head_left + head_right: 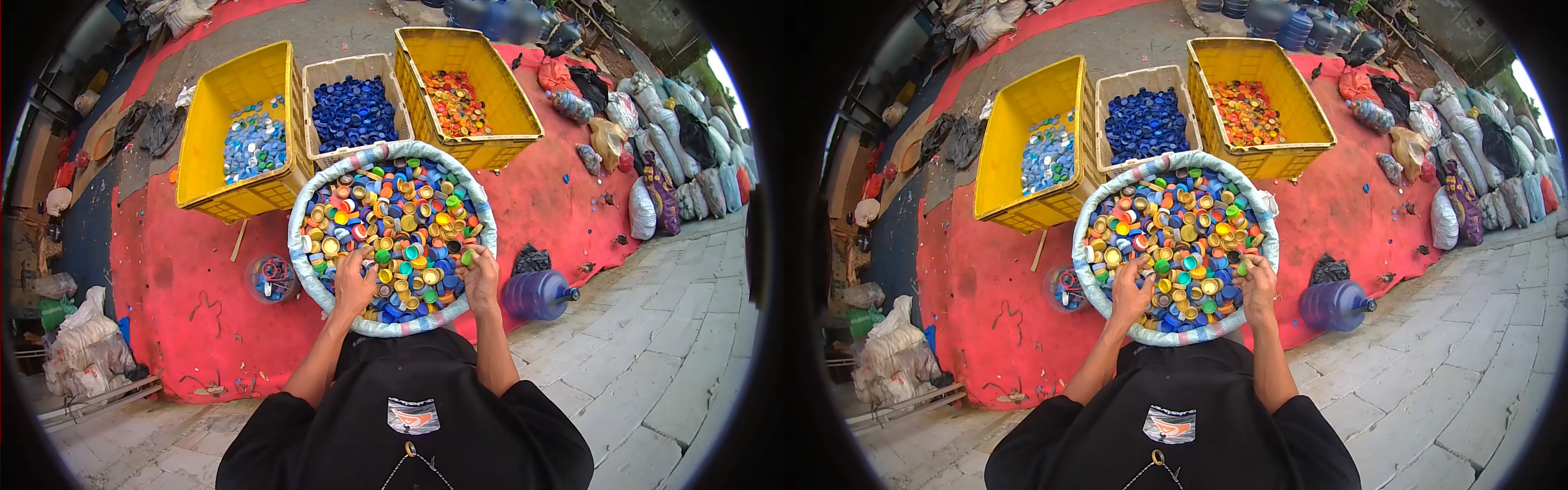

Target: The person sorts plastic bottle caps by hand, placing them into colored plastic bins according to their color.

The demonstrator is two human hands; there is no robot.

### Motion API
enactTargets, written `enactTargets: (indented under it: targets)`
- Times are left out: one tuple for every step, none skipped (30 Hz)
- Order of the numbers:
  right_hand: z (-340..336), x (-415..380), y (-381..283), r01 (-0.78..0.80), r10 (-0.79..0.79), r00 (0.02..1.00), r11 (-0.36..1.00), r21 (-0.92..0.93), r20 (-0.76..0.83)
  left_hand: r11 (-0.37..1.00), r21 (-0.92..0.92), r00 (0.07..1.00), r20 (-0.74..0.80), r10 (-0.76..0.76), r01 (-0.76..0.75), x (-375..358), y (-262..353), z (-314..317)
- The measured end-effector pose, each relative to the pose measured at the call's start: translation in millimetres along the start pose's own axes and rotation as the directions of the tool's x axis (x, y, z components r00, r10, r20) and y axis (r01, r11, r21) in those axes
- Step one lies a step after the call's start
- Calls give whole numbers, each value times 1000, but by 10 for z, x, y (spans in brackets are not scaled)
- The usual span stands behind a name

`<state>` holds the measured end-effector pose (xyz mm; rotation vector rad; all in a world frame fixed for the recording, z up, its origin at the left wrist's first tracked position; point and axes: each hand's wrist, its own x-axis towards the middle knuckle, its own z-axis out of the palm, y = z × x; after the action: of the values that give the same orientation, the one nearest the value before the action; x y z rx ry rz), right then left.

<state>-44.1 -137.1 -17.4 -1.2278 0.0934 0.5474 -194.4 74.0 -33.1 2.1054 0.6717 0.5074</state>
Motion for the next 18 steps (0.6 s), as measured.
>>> enactTargets:
  targets:
    - [-25,-32,-17,-115,82,991,923,368,104,964,185,981,-3,192,-189,39,-33,0]
    - [-25,-54,-9,-129,61,985,884,449,162,948,220,973,55,224,-231,65,-55,0]
    - [-6,-78,-10,-147,72,983,866,478,172,928,252,960,114,254,-275,113,-4,-36]
    - [22,-105,-15,-165,83,980,847,506,181,905,279,944,173,281,-321,163,29,-49]
    - [38,-132,-11,-182,94,978,827,532,189,892,279,928,217,303,-356,205,5,-37]
    - [34,-143,20,-192,105,976,828,527,192,878,276,909,261,324,-392,256,-16,-38]
    - [24,-144,66,-203,116,974,829,522,194,863,272,889,304,343,-426,300,-30,-39]
    - [20,-155,102,-214,128,972,829,517,197,859,268,876,344,338,-437,323,-41,-45]
    - [34,-175,118,-219,133,970,834,507,201,857,275,871,370,324,-436,356,-23,-65]
    - [53,-193,133,-224,137,969,839,496,206,854,283,864,395,311,-436,389,-10,-83]
    - [72,-210,143,-230,142,967,844,485,210,852,290,858,420,296,-436,415,-9,-94]
    - [93,-227,143,-238,152,965,847,475,214,850,298,851,443,280,-435,439,-24,-100]
    - [100,-226,160,-246,159,963,851,464,219,847,307,845,466,264,-434,465,-48,-104]
    - [101,-223,185,-255,168,960,855,452,224,845,315,838,487,247,-433,479,-66,-113]
    - [104,-227,197,-264,177,957,858,440,230,847,305,834,491,251,-435,484,-76,-126]
    - [107,-230,201,-267,172,954,857,440,245,850,296,831,494,255,-436,487,-84,-139]
    - [116,-232,198,-271,167,951,856,440,262,853,287,829,496,258,-437,490,-86,-149]
    - [125,-233,198,-276,162,947,855,440,278,859,281,832,495,252,-428,489,-73,-161]
